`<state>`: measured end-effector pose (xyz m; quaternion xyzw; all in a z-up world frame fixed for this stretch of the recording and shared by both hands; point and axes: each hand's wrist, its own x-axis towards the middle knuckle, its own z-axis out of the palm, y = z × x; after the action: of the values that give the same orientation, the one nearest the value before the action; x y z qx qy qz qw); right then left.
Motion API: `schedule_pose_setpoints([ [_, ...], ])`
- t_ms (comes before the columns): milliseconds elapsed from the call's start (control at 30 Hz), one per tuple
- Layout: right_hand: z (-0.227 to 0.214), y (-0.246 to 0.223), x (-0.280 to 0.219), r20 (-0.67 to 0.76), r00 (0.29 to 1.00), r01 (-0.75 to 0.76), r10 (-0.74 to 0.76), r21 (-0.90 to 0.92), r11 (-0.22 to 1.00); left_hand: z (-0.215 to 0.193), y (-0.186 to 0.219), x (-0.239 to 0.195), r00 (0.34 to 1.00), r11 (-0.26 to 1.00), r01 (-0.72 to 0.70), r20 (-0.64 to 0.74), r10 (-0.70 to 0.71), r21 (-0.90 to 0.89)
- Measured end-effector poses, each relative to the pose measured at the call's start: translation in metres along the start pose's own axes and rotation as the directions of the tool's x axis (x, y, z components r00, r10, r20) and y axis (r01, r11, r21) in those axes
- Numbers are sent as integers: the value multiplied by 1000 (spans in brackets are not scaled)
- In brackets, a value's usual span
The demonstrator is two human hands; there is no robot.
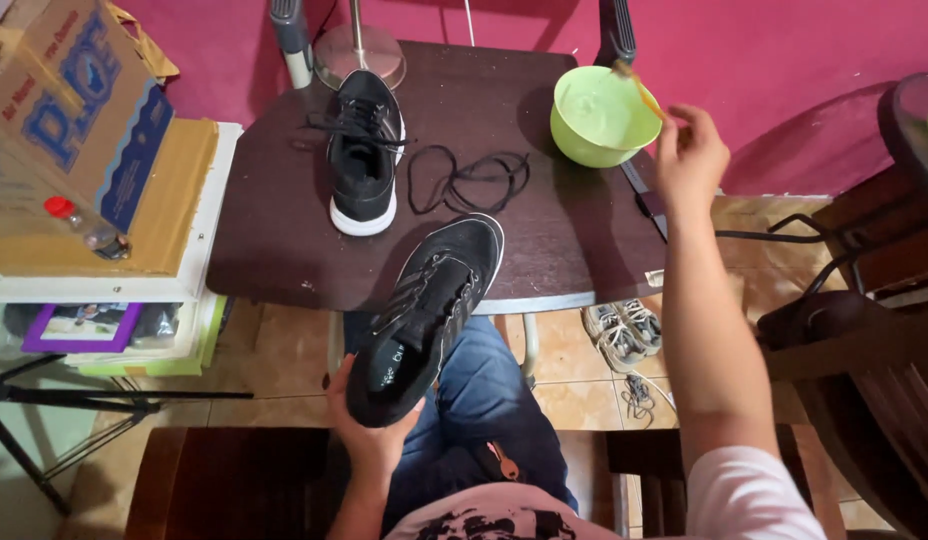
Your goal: The person cleans a black sneaker using a toothbrush and water from a green bowl. They scrub the upper part, the white sole, and the bottom sole of the shoe, repeatedly dipping the brush into the water to keep it wet.
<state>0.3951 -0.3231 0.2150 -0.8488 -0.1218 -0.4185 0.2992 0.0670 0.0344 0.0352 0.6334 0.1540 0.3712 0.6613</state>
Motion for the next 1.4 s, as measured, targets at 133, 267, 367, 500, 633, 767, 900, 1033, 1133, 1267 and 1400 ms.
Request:
schedule_pose_setpoints([
  [133,1,-19,-37,-76,996,-48,53,66,997,6,-9,3,996,995,87,41,-85,-50],
  [267,10,-19,-62,15,996,-88,88,2,996,11,-13,6,992,992,123,-8,-123,-30],
  [367,15,-19,-66,20,994,-111,111,29,993,16,-11,10,985,984,164,-45,-168,-67],
  [500,17,-22,-70,-26,995,-100,101,35,994,14,-28,14,998,998,45,-39,-43,33],
  [633,20,-21,-77,92,981,-175,171,44,984,20,-22,21,999,994,44,-32,-41,102],
  [767,17,-19,-81,151,960,-236,234,-4,972,25,-34,24,999,994,23,-48,-17,109],
  [900,19,-1,-86,163,971,-168,174,-48,985,5,-47,-3,999,994,14,-42,-9,112],
  [1033,20,3,-81,106,988,-115,111,36,993,-9,-55,-22,997,996,72,-14,-71,58],
  [1133,22,-1,-81,67,997,-35,31,72,997,-21,-52,-35,992,992,125,1,-125,27],
  [1267,26,-1,-88,104,994,-44,36,81,996,-28,-44,-38,982,982,187,40,-186,-25],
  [1400,30,8,-89,90,996,1,-6,65,998,-23,-34,-25,968,966,242,95,-233,-87],
])
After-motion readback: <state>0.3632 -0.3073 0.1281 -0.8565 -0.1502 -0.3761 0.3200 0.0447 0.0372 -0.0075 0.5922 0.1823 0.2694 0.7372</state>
